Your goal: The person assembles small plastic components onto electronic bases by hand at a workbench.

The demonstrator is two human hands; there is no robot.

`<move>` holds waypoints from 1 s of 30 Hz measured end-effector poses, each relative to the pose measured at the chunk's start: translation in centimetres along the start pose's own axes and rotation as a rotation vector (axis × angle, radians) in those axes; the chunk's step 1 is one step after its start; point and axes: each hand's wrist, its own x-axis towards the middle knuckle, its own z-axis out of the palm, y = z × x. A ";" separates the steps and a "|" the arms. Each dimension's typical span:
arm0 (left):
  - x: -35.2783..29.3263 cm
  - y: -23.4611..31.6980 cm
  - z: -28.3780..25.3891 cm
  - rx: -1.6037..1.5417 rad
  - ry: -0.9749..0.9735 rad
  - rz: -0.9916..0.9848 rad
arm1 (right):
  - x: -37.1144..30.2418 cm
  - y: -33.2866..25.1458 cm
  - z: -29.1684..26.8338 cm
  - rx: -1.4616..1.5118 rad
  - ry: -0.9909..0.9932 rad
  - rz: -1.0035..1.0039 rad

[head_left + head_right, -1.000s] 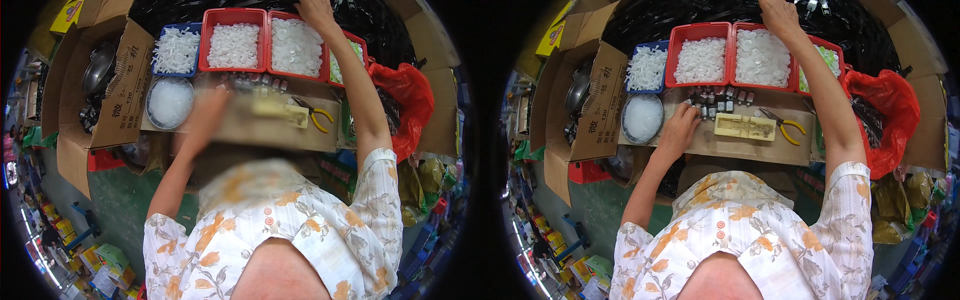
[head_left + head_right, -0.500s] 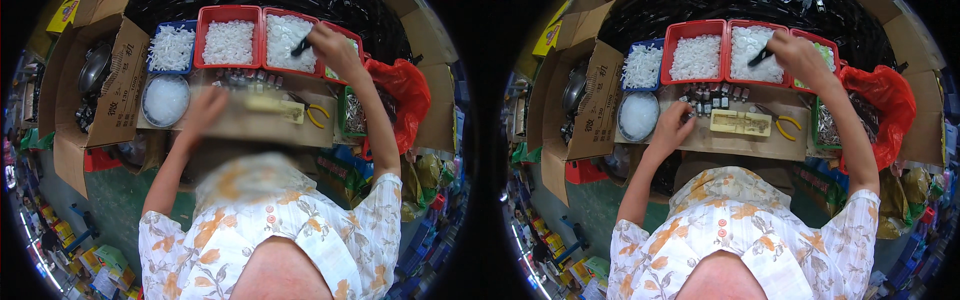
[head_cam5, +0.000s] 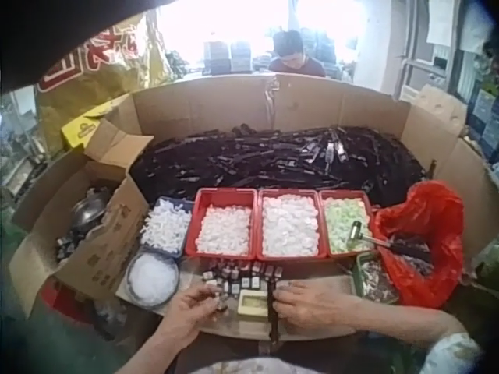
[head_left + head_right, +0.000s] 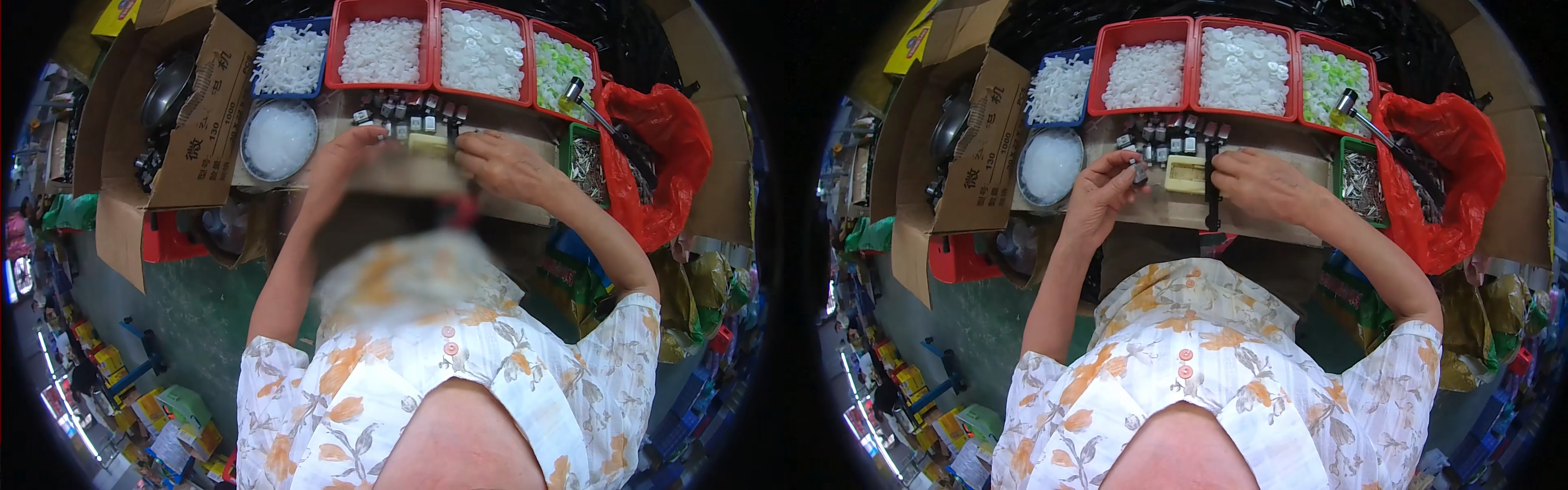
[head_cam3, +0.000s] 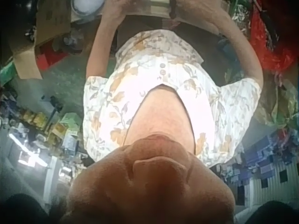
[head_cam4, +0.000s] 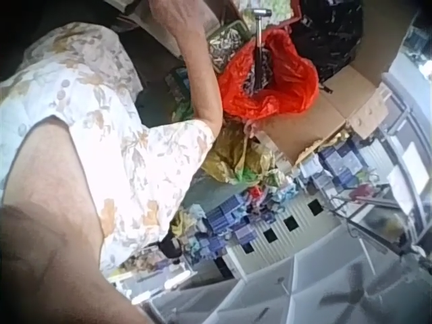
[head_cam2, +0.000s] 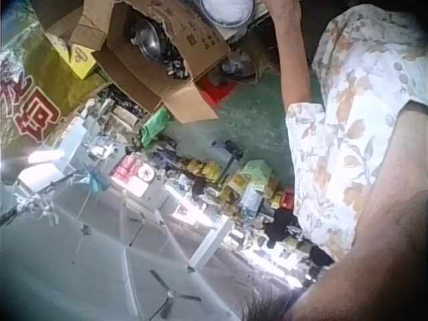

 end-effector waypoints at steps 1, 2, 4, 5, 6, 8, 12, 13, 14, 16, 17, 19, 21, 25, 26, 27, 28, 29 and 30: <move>-0.2 -0.2 0.1 -0.072 -0.036 0.010 | 0.3 -0.7 -0.2 0.004 -0.001 -0.007; -0.2 -0.8 -0.1 -0.272 -0.008 -0.030 | 0.7 -1.6 -0.7 0.019 0.035 0.115; -0.3 -1.3 0.2 -0.378 -0.002 -0.034 | 1.6 -2.4 -0.7 0.063 0.107 0.302; -0.4 -1.4 0.3 -0.480 0.001 -0.042 | 2.0 -2.8 -0.3 0.062 0.101 0.295; -0.6 -1.5 0.4 -0.488 0.006 -0.040 | 2.5 -3.2 0.1 0.091 0.090 0.438; -0.9 -1.3 0.5 -0.506 0.021 -0.049 | 3.3 -3.7 0.4 0.135 0.077 0.629; -0.8 -1.6 -0.6 -0.447 -0.015 -0.022 | 3.9 -4.6 -0.4 0.129 0.053 0.624; -0.8 -1.6 -0.7 -0.413 -0.018 -0.010 | 4.0 -4.9 -0.9 0.109 0.015 0.594; -0.8 -1.5 -0.8 -0.378 -0.022 0.001 | 4.1 -5.1 -1.2 0.090 -0.021 0.564; -0.8 -1.1 -0.3 -0.245 -0.004 -0.002 | 3.8 -4.4 -1.2 0.097 -0.060 0.524; -0.7 -0.8 0.0 -0.106 0.017 0.000 | 3.6 -4.1 -1.1 0.109 -0.093 0.478; -0.5 -0.5 0.6 0.029 0.026 0.024 | 3.7 -3.8 -0.7 0.057 -0.101 0.469; -0.2 -0.2 1.3 0.169 0.036 0.049 | 3.5 -3.7 -0.3 0.009 -0.104 0.459; 0.7 0.8 2.0 0.659 -0.038 0.493 | 2.5 -3.8 0.8 -0.137 -0.086 0.296; 0.9 1.1 2.2 0.795 -0.083 0.618 | 2.2 -3.9 1.0 -0.185 -0.071 0.242; 0.8 1.4 2.5 0.803 -0.086 0.615 | 2.0 -3.9 1.0 -0.180 -0.065 0.245; 0.7 1.6 3.1 0.857 -0.083 0.577 | 1.8 -3.9 1.0 -0.169 -0.049 0.250; 0.8 1.7 3.5 0.909 -0.082 0.539 | 1.6 -3.9 1.0 -0.158 -0.034 0.257; 0.9 1.5 3.8 0.913 -0.087 0.537 | 1.5 -3.8 1.0 -0.156 -0.030 0.262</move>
